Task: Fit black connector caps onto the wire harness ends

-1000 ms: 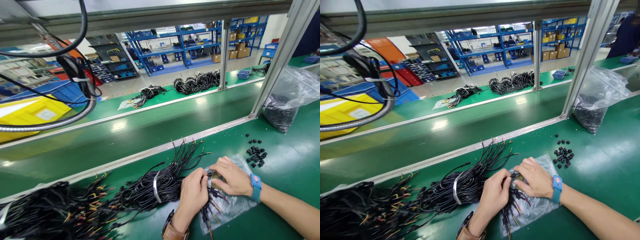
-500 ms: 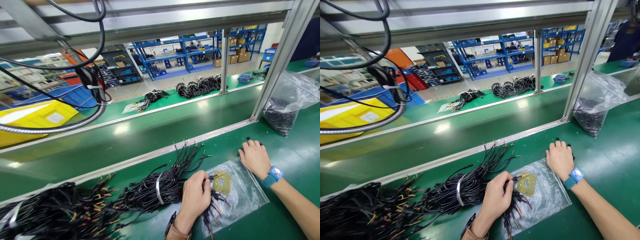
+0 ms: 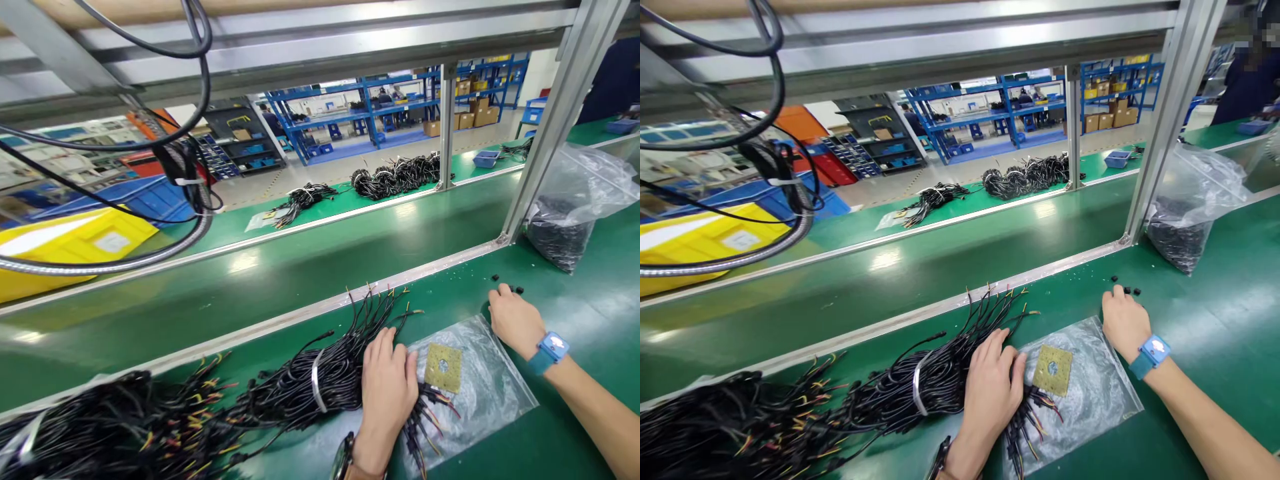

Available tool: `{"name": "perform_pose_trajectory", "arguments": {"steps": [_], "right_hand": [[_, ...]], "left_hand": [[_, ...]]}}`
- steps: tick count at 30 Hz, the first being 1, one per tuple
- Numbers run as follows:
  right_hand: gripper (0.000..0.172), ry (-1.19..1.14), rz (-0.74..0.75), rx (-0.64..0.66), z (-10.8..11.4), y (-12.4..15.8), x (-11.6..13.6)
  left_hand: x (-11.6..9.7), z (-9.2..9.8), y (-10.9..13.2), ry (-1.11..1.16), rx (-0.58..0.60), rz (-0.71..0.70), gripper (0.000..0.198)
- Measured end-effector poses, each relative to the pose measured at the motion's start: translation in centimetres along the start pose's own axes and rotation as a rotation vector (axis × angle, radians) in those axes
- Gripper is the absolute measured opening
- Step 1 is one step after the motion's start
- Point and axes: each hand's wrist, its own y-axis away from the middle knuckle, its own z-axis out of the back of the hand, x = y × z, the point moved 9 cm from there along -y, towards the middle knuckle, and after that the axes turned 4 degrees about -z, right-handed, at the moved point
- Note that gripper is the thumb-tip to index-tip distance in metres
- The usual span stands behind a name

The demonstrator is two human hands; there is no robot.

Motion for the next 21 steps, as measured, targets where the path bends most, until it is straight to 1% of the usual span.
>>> {"name": "perform_pose_trajectory", "arguments": {"steps": [3,5,7,9,11,14,17,19,21], "right_hand": [[0.013,-0.031,0.026,0.036,-0.1,-0.1,0.4],[0.014,-0.036,0.033,0.038,-0.1,-0.1,0.4],[0.019,-0.03,0.041,0.049,-0.1,-0.1,0.4],[0.026,-0.025,0.051,0.066,-0.3,0.0,0.4],[0.029,-0.027,0.063,0.061,-0.2,-0.1,0.5],[0.029,-0.043,0.103,0.001,0.4,0.0,1.1],[0.023,-0.089,0.167,-0.08,1.0,0.3,2.3],[0.017,-0.145,0.215,-0.129,1.3,0.6,3.2],[0.015,-0.202,0.265,-0.171,1.6,1.1,4.0]], "left_hand": [[0.3,-0.7,0.0,-0.059,0.046,0.014,0.015],[0.5,-0.8,0.0,-0.036,0.069,0.043,0.012],[0.7,-0.8,0.0,0.003,0.077,0.075,0.009],[0.8,-0.7,0.0,0.043,0.075,0.083,0.01],[0.8,-0.6,0.0,0.095,0.069,0.06,0.015],[0.9,-0.3,0.0,0.21,0.057,0.02,0.021],[0.8,0.3,0.0,0.311,0.036,0.0,0.021],[0.3,0.5,0.1,0.359,0.032,-0.011,0.021],[-0.5,0.4,0.3,0.399,0.037,-0.026,0.021]]}}
